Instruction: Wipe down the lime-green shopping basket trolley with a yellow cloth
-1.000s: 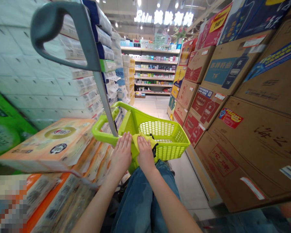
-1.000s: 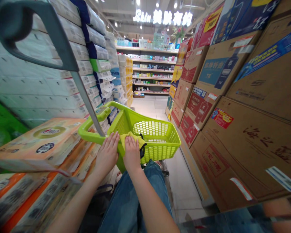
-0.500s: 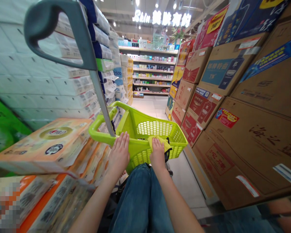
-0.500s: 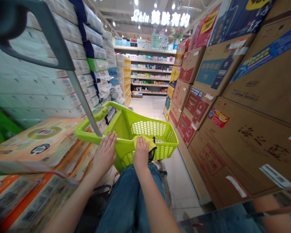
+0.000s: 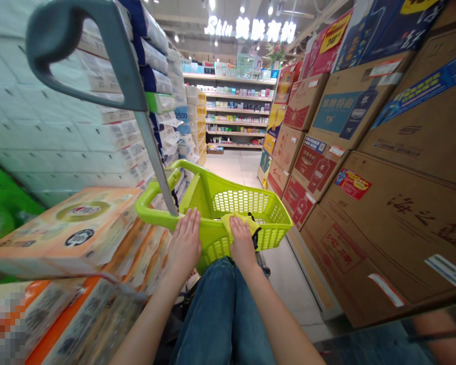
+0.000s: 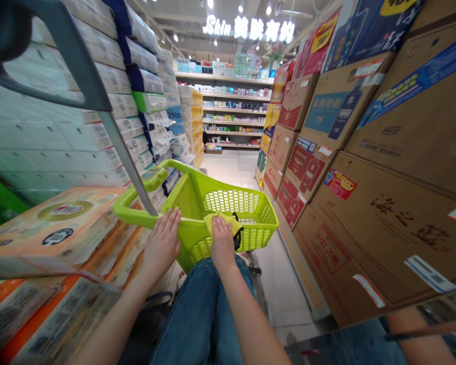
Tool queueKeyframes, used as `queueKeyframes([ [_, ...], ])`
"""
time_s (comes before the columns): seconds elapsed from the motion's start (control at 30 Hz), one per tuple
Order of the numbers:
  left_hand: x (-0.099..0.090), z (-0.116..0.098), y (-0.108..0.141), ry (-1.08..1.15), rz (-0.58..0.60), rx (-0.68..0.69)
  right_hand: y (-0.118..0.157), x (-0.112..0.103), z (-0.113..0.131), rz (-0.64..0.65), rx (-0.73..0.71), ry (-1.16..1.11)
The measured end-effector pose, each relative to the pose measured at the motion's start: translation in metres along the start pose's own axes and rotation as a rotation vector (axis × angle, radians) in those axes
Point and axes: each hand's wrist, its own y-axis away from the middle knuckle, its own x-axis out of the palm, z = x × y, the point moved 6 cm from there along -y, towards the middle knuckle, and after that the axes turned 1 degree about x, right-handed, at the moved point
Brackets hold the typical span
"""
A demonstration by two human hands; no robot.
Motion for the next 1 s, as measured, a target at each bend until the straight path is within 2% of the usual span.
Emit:
queueKeyframes([
  [0.1, 0.000, 0.000, 0.000, 0.002, 0.011, -0.001, 0.006, -0.010, -0.031, -0.011, 0.070, 0.030],
  [0.2, -0.001, -0.001, 0.000, 0.002, 0.014, -0.005, 0.004, -0.013, -0.032, -0.022, 0.165, 0.047],
  [0.3, -0.002, -0.001, -0.001, 0.001, 0.009, -0.002, -0.006, -0.005, 0.004, 0.018, 0.205, 0.027],
  [0.4, 0.000, 0.000, -0.001, -0.005, 0.006, 0.002, -0.019, 0.008, 0.063, 0.067, 0.059, -0.057],
  [0.47, 0.002, 0.001, -0.001, -0.006, 0.000, -0.001, -0.022, 0.012, 0.086, 0.062, -0.008, -0.101],
  [0.5, 0.002, 0.002, -0.001, -0.001, -0.002, -0.001, -0.022, 0.013, 0.090, 0.055, -0.028, -0.113],
  [0.6, 0.002, 0.002, 0.000, 0.020, 0.000, 0.009, -0.017, 0.011, 0.075, 0.044, -0.067, -0.102],
  [0.83, 0.000, -0.001, 0.001, 0.017, 0.000, -0.003, 0.005, -0.005, -0.018, -0.007, 0.022, -0.015],
  [0.93, 0.000, -0.001, 0.001, 0.024, -0.006, -0.004, 0.009, -0.010, -0.030, -0.049, 0.047, -0.007],
  [1.0, 0.001, -0.001, 0.002, 0.034, -0.012, -0.004, 0.006, -0.010, -0.022, -0.058, 0.103, -0.006],
])
